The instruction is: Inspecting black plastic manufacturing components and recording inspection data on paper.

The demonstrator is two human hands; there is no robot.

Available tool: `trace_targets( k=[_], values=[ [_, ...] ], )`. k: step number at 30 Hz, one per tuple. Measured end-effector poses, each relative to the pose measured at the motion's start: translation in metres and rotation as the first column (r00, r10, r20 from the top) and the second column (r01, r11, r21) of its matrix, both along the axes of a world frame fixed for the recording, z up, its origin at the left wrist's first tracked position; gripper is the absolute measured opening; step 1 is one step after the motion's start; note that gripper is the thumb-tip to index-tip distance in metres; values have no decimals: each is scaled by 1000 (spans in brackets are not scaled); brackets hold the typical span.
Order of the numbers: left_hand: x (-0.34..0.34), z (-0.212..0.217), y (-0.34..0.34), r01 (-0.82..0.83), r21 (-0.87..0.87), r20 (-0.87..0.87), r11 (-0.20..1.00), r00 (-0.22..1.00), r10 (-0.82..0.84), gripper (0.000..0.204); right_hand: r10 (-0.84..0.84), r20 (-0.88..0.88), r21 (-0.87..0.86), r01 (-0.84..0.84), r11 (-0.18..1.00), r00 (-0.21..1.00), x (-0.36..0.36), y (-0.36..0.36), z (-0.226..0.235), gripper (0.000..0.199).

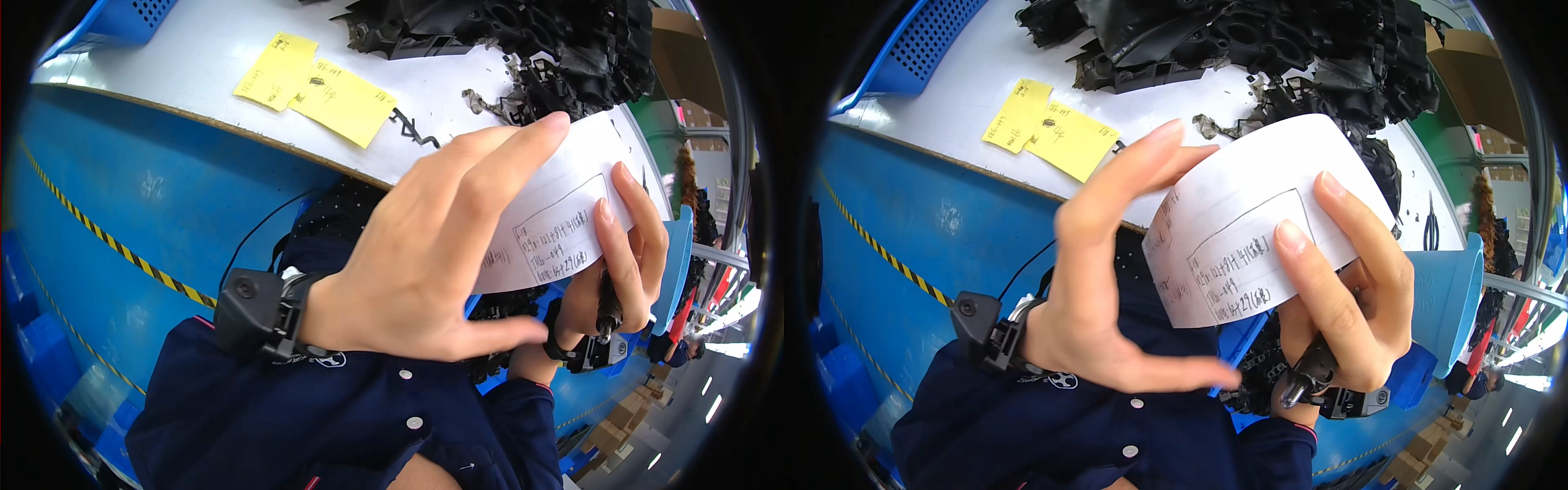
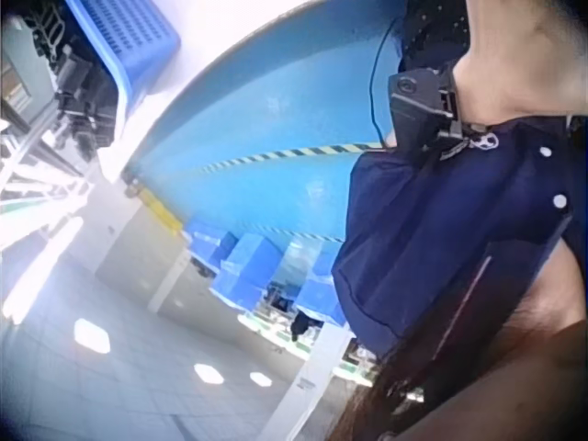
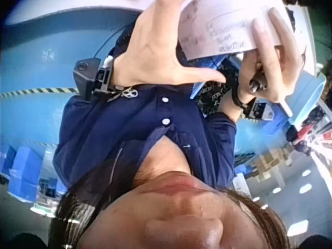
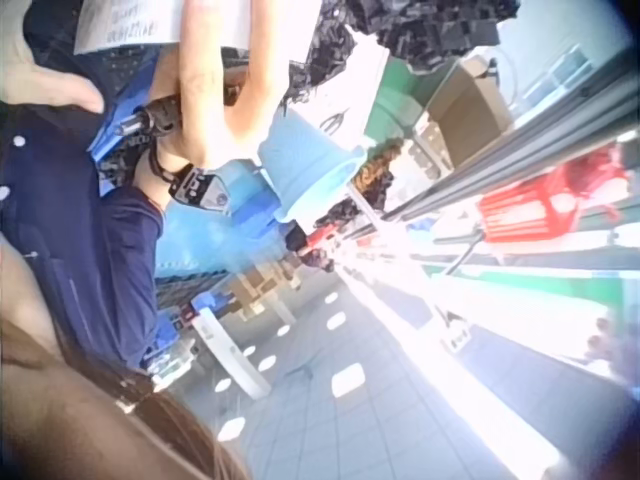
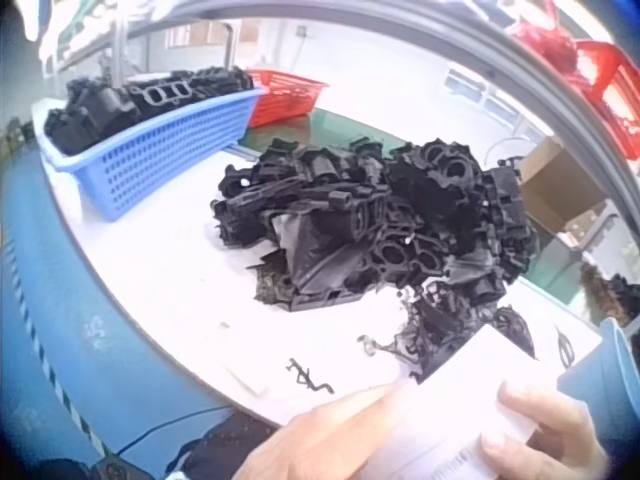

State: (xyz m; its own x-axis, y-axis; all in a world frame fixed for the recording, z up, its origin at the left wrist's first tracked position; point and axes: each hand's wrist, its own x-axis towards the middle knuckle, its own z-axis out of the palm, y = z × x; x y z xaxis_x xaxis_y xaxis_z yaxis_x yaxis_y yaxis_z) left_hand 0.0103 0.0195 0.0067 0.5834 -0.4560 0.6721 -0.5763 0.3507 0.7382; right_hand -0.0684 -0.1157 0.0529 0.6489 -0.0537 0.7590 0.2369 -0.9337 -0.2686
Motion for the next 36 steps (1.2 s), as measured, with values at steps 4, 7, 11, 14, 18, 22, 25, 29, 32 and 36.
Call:
trace_targets(
  k=[4,7,11,14,18,22,25,29,32,36],
  values=[
    [-2,-4,-2,-47,1,-48,999,998,47,92,-28,-49,-28,26,999,998,-9,3,1,30],
    [1,-2,9,12,143,6,990,1000,-13,91,-67,34,-127,71,989,997,-12,-4,-7,30],
    [1,-4,18,53,149,-70,987,997,-43,90,-131,-51,-134,123,983,990,-18,1,-11,31],
    [1,-6,19,29,170,-53,985,998,-20,90,-190,-86,-150,175,973,978,-24,0,-16,31],
    [5,-7,24,-37,255,79,966,997,17,87,-191,-45,-203,178,963,981,-25,-5,-19,29],
    [7,-4,29,-101,301,126,948,990,66,78,-173,-55,-299,149,943,983,-24,-10,-19,26],
    [5,-8,36,-137,352,172,926,982,79,65,-131,-56,-313,108,944,990,-19,-9,-19,24],
    [5,-16,41,-221,345,258,912,957,134,53,-79,-95,-314,45,948,992,-10,-9,-20,27],
    [6,-23,47,-279,398,240,874,951,195,49,-26,-170,-346,-35,938,985,2,-7,-21,32],
    [9,-31,53,-331,452,232,828,940,249,51,20,-227,-358,-102,928,974,18,-4,-29,32]
  ],
)
